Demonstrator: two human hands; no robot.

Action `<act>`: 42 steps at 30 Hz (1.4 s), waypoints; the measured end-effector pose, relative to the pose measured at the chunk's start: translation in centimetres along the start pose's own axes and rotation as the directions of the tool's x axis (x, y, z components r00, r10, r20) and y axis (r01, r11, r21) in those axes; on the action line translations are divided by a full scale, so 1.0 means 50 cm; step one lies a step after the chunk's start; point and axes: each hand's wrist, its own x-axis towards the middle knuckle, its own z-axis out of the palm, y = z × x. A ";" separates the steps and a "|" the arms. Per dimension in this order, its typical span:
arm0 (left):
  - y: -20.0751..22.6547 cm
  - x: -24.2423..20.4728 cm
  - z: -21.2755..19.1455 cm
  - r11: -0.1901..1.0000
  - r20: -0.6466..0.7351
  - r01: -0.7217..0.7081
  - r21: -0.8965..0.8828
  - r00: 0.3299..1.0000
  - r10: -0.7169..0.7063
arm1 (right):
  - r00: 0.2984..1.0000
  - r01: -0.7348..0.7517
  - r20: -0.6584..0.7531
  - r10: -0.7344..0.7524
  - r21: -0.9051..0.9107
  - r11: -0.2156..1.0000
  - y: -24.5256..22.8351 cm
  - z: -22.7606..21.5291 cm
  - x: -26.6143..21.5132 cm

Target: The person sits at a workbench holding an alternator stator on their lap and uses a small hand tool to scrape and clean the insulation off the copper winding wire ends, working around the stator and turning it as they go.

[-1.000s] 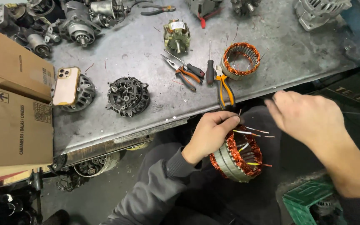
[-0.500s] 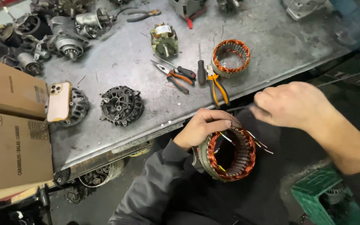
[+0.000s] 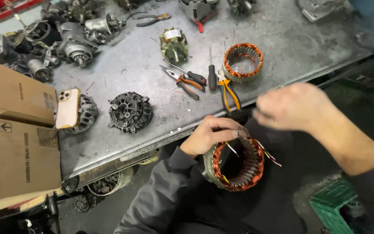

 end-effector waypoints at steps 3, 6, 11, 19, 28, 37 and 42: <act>-0.005 -0.003 0.002 0.997 -0.014 -0.042 0.063 0.999 0.043 | 0.995 -0.076 -0.060 0.074 -0.026 0.997 0.005 -0.020 0.018; -0.001 0.000 -0.007 0.998 -0.047 -0.019 0.056 0.999 0.022 | 0.999 0.034 0.027 -0.034 0.004 0.999 -0.029 -0.013 0.021; 0.015 0.000 -0.012 0.999 0.032 -0.051 0.002 0.998 0.051 | 0.999 -0.014 -0.030 0.013 -0.017 1.000 -0.009 -0.019 0.027; 0.024 -0.008 0.008 0.994 0.108 -0.110 0.009 0.988 0.109 | 0.875 -0.428 0.191 0.445 -0.123 0.895 0.012 -0.032 0.002; 0.096 -0.002 0.135 0.904 -0.241 -0.001 0.427 0.964 0.115 | 0.364 -0.847 0.674 0.642 -0.046 0.529 -0.151 -0.167 -0.015; 0.085 -0.010 0.139 0.864 -0.286 0.054 0.501 0.952 0.107 | 0.417 -0.909 0.702 0.578 0.311 0.278 -0.101 -0.178 -0.104; 0.089 -0.007 0.145 0.844 -0.259 -0.039 0.535 0.943 0.208 | 0.508 -0.859 0.589 0.628 0.294 0.419 -0.122 -0.170 -0.048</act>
